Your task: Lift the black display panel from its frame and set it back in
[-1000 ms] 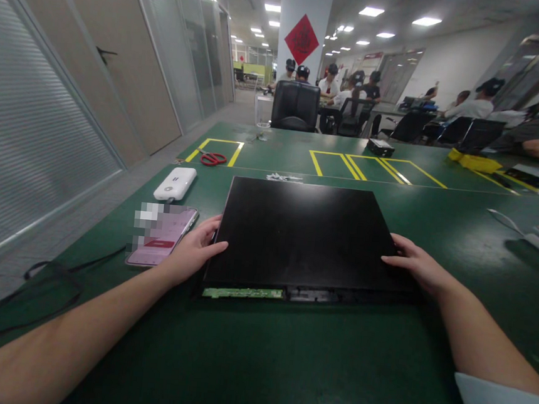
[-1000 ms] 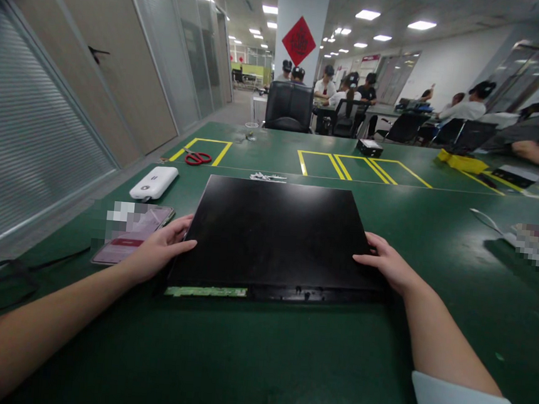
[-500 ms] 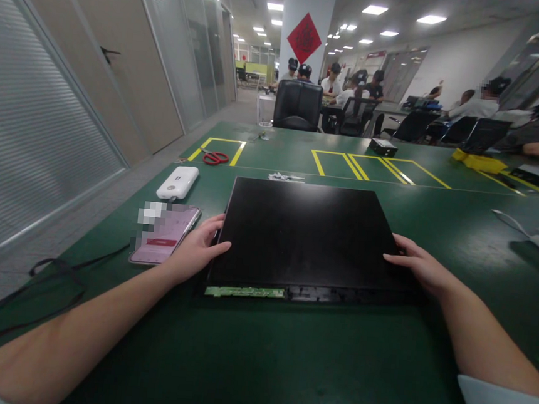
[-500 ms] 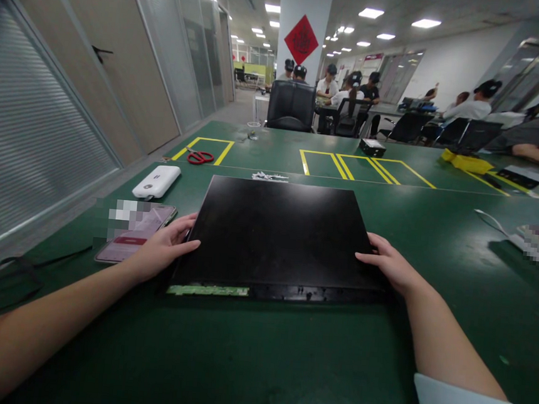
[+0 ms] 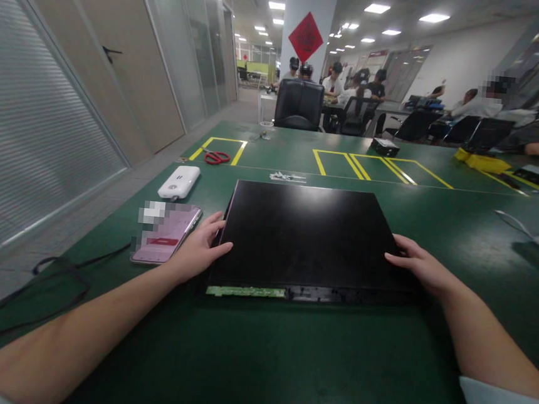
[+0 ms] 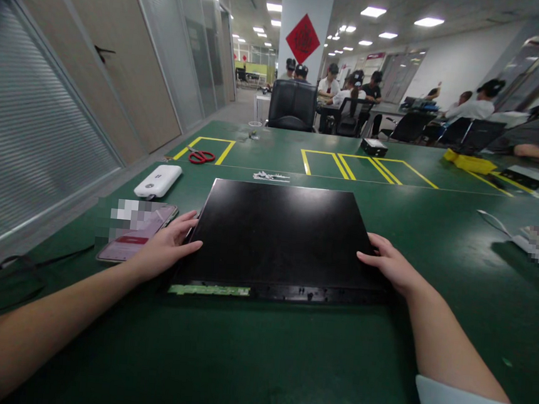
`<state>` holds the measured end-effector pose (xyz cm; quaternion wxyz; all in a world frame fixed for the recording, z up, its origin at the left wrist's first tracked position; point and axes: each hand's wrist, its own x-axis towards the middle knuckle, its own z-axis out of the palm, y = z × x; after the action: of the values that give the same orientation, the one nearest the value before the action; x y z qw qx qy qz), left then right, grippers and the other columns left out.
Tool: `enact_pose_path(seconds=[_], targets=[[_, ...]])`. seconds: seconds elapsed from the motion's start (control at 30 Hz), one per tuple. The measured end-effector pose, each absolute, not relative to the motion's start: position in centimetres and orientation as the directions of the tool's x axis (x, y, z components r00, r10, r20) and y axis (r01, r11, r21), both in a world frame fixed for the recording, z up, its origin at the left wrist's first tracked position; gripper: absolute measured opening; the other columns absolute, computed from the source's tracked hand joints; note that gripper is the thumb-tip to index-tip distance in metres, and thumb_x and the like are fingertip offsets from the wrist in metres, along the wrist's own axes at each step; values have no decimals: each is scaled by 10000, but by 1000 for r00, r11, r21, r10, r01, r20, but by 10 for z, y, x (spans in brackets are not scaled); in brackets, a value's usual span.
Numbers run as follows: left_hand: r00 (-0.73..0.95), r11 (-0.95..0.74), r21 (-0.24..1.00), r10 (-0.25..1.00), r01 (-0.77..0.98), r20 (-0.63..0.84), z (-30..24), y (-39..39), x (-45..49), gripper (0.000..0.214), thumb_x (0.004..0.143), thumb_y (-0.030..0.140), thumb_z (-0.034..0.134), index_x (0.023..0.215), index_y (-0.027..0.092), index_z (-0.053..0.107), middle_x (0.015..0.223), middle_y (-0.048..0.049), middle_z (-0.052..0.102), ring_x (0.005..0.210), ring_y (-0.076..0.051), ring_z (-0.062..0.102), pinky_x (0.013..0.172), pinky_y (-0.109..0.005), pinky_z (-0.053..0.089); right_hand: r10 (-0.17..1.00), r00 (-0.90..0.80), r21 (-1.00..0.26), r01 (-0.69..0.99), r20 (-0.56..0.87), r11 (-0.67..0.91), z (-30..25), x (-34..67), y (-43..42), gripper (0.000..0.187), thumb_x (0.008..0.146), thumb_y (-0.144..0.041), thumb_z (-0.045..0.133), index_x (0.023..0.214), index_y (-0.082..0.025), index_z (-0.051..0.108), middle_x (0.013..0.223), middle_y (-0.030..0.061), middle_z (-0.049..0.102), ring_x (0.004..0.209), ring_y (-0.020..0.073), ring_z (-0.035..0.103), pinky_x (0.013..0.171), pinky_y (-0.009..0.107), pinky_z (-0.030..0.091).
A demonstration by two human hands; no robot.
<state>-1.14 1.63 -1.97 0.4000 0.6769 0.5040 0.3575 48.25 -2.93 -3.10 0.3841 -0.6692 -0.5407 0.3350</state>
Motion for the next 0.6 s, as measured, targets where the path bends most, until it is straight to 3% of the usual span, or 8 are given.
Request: enact_pose_path(seconds=[0.13,0.43,0.6], targets=[[216,-149,905,974,399,65,-23,17,-13,573,711,376,712,1241,193,595,1624,-152,163,1457,-321,267,1174,-479,240,975,219,-877,458,-46,-144,-31,483,-29,477,652,-435,771,1120,-383,691,1402,-11,531,1334,325,449,1147,469,329],[228,-224,832,966,508,120,-31,23,-20,512,738,392,698,1222,238,634,1594,-124,285,1435,-328,317,1143,-503,302,961,272,-859,480,-51,-181,-31,482,-28,487,612,-465,783,1084,-369,708,1447,2,479,1373,339,392,1169,457,291],[223,-232,821,966,522,132,-33,24,-21,507,728,400,697,1203,232,647,1583,-115,311,1424,-338,337,1147,-489,302,961,269,-862,469,-66,-191,-31,482,-28,499,621,-473,774,1103,-368,702,1458,8,462,1353,347,417,1147,460,333]])
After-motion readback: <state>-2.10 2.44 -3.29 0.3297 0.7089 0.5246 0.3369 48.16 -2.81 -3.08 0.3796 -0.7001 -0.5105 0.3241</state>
